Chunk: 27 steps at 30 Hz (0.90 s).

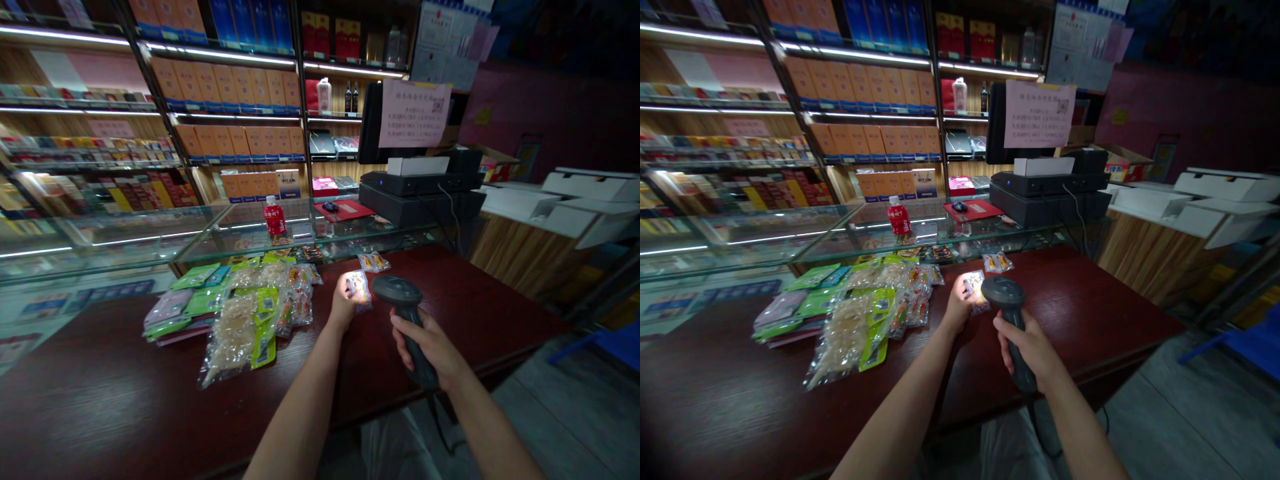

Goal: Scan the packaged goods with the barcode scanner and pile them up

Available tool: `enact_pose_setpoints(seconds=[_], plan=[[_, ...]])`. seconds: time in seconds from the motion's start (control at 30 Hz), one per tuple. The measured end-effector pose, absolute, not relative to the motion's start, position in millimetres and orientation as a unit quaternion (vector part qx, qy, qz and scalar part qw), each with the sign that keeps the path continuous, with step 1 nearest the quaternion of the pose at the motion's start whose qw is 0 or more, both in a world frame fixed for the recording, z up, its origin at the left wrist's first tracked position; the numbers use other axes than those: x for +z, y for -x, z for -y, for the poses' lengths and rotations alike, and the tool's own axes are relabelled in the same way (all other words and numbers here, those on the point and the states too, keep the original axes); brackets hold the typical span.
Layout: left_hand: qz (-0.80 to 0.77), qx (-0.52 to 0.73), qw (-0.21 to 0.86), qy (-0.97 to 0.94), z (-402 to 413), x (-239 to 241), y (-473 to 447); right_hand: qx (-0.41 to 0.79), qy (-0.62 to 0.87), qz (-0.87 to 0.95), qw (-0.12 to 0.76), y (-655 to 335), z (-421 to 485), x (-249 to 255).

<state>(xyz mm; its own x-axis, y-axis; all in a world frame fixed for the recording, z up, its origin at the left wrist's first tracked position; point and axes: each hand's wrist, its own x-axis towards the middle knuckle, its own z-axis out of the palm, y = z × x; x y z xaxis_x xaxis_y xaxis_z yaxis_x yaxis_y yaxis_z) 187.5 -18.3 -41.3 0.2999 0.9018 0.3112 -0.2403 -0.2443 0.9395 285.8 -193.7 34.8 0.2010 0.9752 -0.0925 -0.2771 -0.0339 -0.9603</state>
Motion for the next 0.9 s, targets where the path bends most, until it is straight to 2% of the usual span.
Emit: enact_pose_setpoints(seconds=[0.53,0.9], plan=[[-0.279,0.526,0.547,-0.589,20,-44,-186,0.524,0.511,0.334,0.593,-284,217,50],[-0.270,0.520,0.559,-0.586,21,-38,-187,0.529,0.498,0.356,0.588,-285,185,43]])
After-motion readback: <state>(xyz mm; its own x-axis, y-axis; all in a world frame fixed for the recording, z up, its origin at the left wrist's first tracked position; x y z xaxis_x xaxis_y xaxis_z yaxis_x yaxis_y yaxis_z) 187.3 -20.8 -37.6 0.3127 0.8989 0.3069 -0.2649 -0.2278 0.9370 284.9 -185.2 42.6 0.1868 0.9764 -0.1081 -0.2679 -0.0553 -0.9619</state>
